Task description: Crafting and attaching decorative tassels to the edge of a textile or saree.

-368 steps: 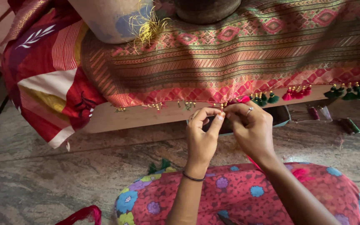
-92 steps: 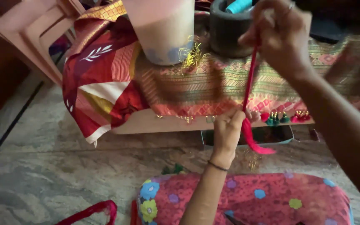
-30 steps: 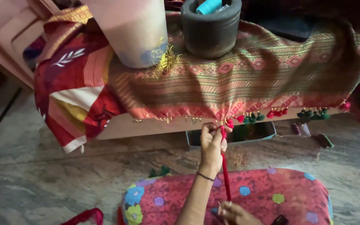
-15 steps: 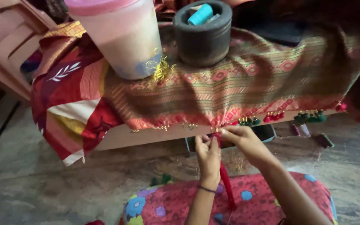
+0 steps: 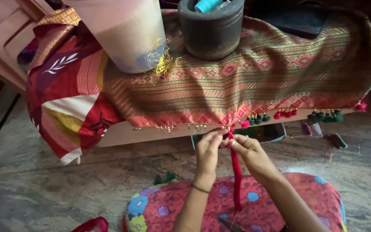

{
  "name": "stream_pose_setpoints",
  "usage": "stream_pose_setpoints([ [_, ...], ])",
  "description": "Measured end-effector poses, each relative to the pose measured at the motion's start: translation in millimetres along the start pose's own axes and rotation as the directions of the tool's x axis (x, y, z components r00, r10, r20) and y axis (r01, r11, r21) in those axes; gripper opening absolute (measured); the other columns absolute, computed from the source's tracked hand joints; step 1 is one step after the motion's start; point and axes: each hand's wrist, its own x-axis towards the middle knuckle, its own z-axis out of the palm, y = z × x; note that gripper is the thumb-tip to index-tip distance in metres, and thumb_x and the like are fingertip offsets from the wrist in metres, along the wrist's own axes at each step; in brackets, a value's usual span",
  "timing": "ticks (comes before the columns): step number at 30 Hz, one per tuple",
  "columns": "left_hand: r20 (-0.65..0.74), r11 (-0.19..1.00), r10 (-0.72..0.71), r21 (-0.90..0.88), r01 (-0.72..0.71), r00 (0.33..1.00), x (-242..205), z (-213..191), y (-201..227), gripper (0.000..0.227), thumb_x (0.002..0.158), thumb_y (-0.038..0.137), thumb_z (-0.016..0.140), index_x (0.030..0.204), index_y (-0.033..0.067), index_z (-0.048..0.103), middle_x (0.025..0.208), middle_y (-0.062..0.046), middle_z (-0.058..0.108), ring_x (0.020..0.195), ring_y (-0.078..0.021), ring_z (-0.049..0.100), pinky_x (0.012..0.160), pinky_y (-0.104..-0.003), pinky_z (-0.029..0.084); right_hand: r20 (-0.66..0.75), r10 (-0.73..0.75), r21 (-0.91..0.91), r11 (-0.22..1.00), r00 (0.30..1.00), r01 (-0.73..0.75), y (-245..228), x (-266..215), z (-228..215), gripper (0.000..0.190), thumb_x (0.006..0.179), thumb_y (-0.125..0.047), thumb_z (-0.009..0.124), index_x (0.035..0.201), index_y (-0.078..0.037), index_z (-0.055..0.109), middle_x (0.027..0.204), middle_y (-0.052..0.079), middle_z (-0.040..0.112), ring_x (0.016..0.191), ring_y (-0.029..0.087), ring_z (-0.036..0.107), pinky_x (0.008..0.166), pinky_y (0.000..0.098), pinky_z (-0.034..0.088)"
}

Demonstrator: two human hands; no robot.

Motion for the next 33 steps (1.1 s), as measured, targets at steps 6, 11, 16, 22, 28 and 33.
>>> stream_pose_setpoints([
  [6,0.306,0.966,-0.183,-0.119,0.229,0.934,20.9,-12.5,-8.1,0.032,0.107,0.022,0.060,0.125,-0.0013,0.075,0.089,0.003,0.066,0.080,-0.0047,0.054,0.077,-0.021,0.042,0.044,0.017,0.068,0.998,0.999,-0.020,8.1,0.8,-11.0,0.024,0.105,-0.015,0.059,0.112,0.003,0.072,0.108,0.006,0.073,0.107,0.014,0.062,0.100,0.0306,0.045],
  [11,0.279,0.947,-0.244,-0.136,0.289,0.929,24.7,-5.5,12.8,0.030,0.101,0.022,0.059,0.115,-0.0007,0.072,0.103,-0.003,0.077,0.094,-0.0100,0.070,0.091,-0.026,0.052,0.116,0.184,-0.079,0.981,0.976,-0.176,-40.6,-19.4,-10.6,0.049,0.097,-0.022,0.058,0.142,-0.005,0.054,0.140,0.006,0.064,0.134,0.014,0.054,0.114,0.0327,0.038],
  [16,0.329,0.954,-0.183,-0.168,0.248,0.926,32.2,-14.0,-4.0,0.028,0.101,0.019,0.060,0.114,-0.0011,0.074,0.107,-0.007,0.077,0.099,-0.0126,0.071,0.095,-0.028,0.053,0.239,0.048,-0.115,0.993,0.970,-0.021,-37.9,-20.8,-12.3,0.072,0.095,-0.023,0.062,0.158,-0.006,0.031,0.162,0.010,0.041,0.148,0.020,0.038,0.120,0.0378,0.029],
  [22,0.195,0.969,-0.232,-0.043,0.244,0.953,22.6,-12.3,1.1,0.026,0.104,0.019,0.064,0.111,-0.0022,0.076,0.092,-0.006,0.073,0.084,-0.0155,0.064,0.077,-0.033,0.050,0.145,0.070,0.042,0.996,0.987,-0.077,19.6,-9.8,-12.8,0.049,0.099,-0.022,0.059,0.142,0.000,0.057,0.131,0.010,0.068,0.121,0.018,0.060,0.106,0.0350,0.044],
  [28,0.185,0.763,0.306,0.539,-0.357,0.934,15.4,-13.7,18.6,0.020,0.094,0.014,0.072,0.103,-0.0041,0.077,0.089,-0.014,0.074,0.087,-0.0208,0.069,0.078,-0.033,0.052,-0.074,0.215,-0.044,0.975,0.974,-0.219,20.1,-40.3,-34.0,0.031,0.103,-0.020,0.060,0.104,0.008,0.075,0.080,0.004,0.068,0.075,0.014,0.057,0.073,0.0308,0.047],
  [33,0.167,0.728,0.406,0.535,-0.428,0.899,-6.1,11.4,44.0,0.020,0.098,0.014,0.066,0.102,-0.0032,0.075,0.094,-0.012,0.074,0.085,-0.0195,0.071,0.074,-0.030,0.054,-0.108,0.212,-0.053,0.974,0.971,-0.219,30.4,-52.9,-24.2,0.027,0.097,-0.016,0.064,0.103,0.005,0.081,0.076,0.002,0.067,0.073,0.012,0.059,0.072,0.0264,0.047],
])
